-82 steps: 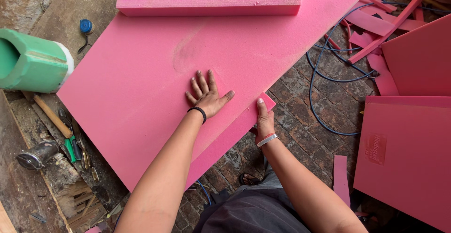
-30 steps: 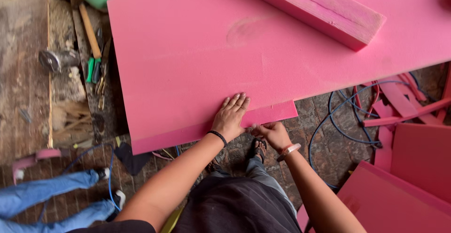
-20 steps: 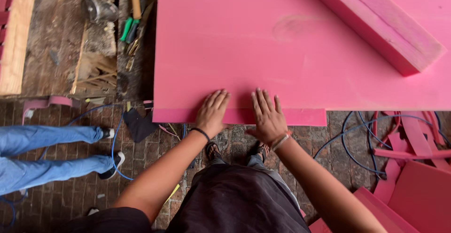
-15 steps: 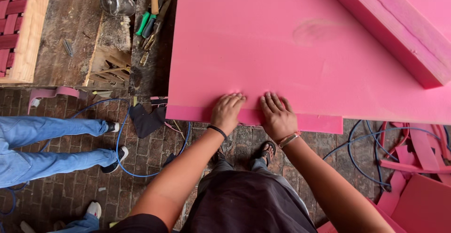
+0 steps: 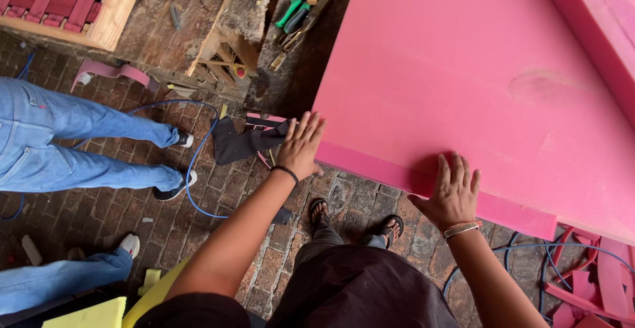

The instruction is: The person pours liquid from a metal can into a spray gun cup, then carries the spray gun across the workshop. They then handle large pink foam sheets on a work table, aligning narrow foam strips along the edges of the sheets and pressing the strips into place by hand.

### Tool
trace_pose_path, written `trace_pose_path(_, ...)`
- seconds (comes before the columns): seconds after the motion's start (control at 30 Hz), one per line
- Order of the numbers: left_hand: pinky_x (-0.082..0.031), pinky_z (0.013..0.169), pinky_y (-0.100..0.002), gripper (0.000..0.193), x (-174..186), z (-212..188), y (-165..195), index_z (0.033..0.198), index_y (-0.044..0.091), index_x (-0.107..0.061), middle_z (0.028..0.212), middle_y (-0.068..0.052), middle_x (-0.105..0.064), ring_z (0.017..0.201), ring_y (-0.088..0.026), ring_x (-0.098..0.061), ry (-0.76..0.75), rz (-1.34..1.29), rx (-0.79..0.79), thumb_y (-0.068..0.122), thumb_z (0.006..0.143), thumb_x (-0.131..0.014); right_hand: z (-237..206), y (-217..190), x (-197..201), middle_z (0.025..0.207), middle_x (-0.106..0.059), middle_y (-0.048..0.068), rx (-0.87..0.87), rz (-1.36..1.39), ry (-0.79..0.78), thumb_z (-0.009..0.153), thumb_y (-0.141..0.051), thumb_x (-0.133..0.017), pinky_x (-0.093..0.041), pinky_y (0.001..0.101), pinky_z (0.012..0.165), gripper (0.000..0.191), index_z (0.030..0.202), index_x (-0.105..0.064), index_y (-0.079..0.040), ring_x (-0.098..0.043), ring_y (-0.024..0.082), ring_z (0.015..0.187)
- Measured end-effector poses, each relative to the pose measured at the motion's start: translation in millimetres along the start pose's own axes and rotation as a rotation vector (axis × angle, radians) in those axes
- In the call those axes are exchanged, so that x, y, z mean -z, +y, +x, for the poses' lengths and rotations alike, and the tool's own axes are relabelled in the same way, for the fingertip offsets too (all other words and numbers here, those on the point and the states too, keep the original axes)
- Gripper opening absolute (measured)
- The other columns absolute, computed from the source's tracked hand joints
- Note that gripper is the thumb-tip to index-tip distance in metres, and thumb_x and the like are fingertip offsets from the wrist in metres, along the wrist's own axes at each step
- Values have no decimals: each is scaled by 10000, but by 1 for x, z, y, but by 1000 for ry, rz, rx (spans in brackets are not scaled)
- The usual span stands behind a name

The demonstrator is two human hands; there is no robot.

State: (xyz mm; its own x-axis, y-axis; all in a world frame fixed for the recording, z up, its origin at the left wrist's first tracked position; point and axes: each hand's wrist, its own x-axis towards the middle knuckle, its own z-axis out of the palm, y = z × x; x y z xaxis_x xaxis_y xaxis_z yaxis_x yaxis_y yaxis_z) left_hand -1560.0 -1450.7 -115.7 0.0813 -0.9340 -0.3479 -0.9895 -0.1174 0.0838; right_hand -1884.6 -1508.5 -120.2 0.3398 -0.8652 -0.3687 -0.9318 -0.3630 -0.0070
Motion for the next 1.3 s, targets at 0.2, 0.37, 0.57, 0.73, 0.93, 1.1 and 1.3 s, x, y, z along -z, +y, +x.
trace_pose_path(0.2,-197,1298,-442,1016,-43,27,-41,1562,129,-367,1645,-81,-341,1547,-251,-318,319,41,-178,275,716,-911,35,-100,13,1697,-69,117,279,28,-37,691,-713,-776,-65,508,1261,1325,1615,-50,-101,-79,233,1562)
trace_pose_path(0.37,-278,1238,-446,1019,-61,2,-45,1517,110,-411,1608,-163,-384,1489,-303,-315,335,-364,-103,177,650,-942,54,-166,14,1708,13,130,231,-146,-200,751,-670,-787,-61,490,1260,1309,1628,-4,-95,-7,248,1581)
trace_pose_path(0.57,-598,943,-366,679,-120,-19,-72,1350,70,-606,1307,-123,-692,1164,-253,-722,294,-1310,330,178,752,-909,40,-168,10,1710,-123,150,302,-210,72,756,-576,-785,-167,445,1268,1184,1646,-137,-139,-141,254,1574)
trace_pose_path(0.73,-669,780,-292,311,-138,1,-76,1103,23,-736,1025,-101,-816,926,-214,-807,461,-1474,101,168,847,-840,68,-169,35,1703,-161,77,199,-79,-153,785,-714,-697,-242,459,1259,1063,1613,-241,-229,-214,253,1552)
trace_pose_path(0.93,-603,620,-276,370,-141,-2,-79,1176,-3,-651,983,-72,-776,788,-145,-722,179,-1739,157,128,875,-821,126,-171,59,1744,-60,40,120,27,-256,773,-844,-461,-337,458,1203,975,1614,-249,-398,-208,278,1546)
trace_pose_path(1.1,-515,516,-285,393,-146,27,-68,1189,-2,-592,783,-92,-703,633,-146,-625,369,-1994,243,-22,844,-780,138,-174,40,1695,-68,86,191,-191,-244,769,-927,-405,-320,457,1177,982,1586,-235,-408,-145,288,1559)
trace_pose_path(1.3,-520,527,-277,514,-142,4,-94,1204,91,-606,907,-14,-654,715,-128,-665,87,-1906,53,-32,759,-832,133,-155,44,1667,-281,-6,118,84,-177,807,-784,-533,-402,417,1159,761,1478,-476,-429,-471,275,1400)
